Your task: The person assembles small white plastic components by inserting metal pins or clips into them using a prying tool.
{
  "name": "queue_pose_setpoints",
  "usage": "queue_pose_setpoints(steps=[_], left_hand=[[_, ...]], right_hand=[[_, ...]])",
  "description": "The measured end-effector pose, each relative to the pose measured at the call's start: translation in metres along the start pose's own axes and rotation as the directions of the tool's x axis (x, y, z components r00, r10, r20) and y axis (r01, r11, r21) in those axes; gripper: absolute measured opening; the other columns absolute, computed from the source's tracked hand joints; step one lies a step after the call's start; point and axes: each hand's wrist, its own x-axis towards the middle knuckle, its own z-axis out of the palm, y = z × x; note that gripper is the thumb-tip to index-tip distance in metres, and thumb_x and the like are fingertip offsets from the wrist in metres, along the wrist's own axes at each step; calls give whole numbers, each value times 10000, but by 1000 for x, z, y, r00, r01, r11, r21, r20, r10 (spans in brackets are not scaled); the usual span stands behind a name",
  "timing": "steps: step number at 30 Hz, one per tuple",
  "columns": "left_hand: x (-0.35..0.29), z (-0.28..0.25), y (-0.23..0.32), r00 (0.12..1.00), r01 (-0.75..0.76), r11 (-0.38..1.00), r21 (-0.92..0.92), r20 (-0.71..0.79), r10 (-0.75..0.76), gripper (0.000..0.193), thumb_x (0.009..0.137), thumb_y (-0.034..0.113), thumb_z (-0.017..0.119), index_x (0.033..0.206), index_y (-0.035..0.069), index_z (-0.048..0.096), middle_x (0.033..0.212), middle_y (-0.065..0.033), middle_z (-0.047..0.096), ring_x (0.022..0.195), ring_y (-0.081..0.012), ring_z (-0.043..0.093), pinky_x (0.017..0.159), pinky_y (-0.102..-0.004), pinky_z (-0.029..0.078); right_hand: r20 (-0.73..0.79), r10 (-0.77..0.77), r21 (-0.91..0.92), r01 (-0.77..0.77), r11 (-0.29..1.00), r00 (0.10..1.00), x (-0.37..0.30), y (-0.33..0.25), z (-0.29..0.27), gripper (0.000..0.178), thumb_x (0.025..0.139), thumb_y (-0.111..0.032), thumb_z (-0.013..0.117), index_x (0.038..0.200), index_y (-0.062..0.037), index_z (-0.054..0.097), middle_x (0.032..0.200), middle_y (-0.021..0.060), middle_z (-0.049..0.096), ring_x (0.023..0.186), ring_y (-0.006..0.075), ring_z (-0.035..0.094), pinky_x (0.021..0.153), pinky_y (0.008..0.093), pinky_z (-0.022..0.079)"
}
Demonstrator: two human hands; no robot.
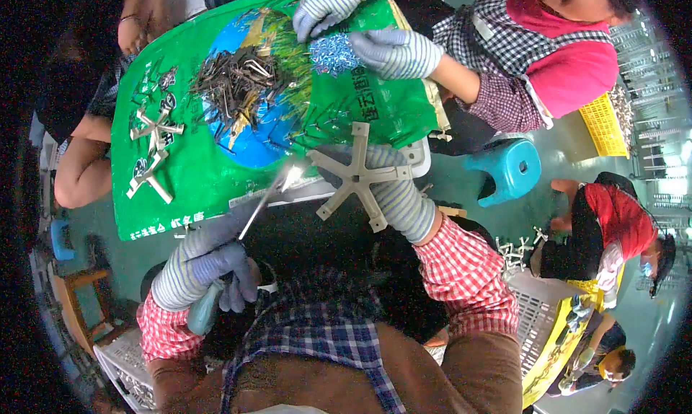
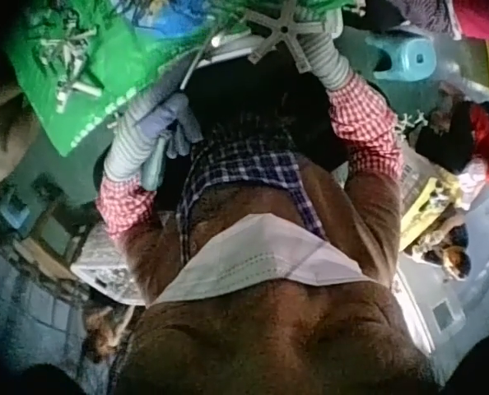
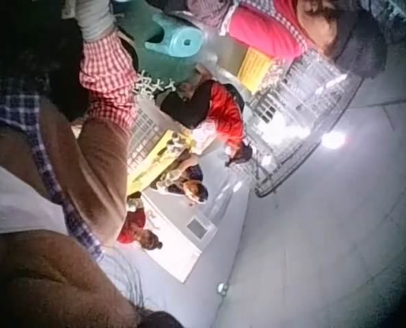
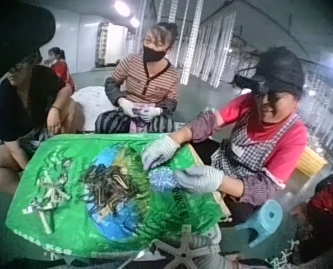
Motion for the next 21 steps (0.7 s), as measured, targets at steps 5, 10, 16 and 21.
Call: queue_pose_setpoints(steps=[5,10,16,21], left_hand=[[-4,-1,7,995,94,996,-7,20,-93,584,928,209,500,1455,105,269,669,-111,627,462,-120,541,423,-222,431],[-4,-3,1,991,132,991,24,7,-133,574,927,191,489,1453,105,276,652,-96,619,456,-105,534,411,-214,417],[-3,0,-8,994,97,993,73,-51,-94,606,912,294,530,1435,84,310,637,-136,627,395,-136,515,384,-222,410],[-1,-1,-17,997,75,992,106,-38,-71,630,914,341,539,1438,82,303,626,-121,621,394,-126,509,389,-219,410]], right_hand=[[10,-202,-394,190,899,979,5,3,-1,352,851,-44,591,1195,22,563,1105,101,650,953,183,642,795,272,531],[91,-161,-422,184,888,983,7,-1,-6,312,884,-33,502,1184,25,562,1154,136,623,994,184,622,839,296,519],[156,-38,-290,83,954,987,5,10,-11,339,933,-92,437,1227,60,511,1247,168,557,1073,267,592,879,351,514],[70,67,393,-89,915,995,2,5,0,276,824,-51,608,1093,7,632,982,89,675,829,153,647,700,258,532]])
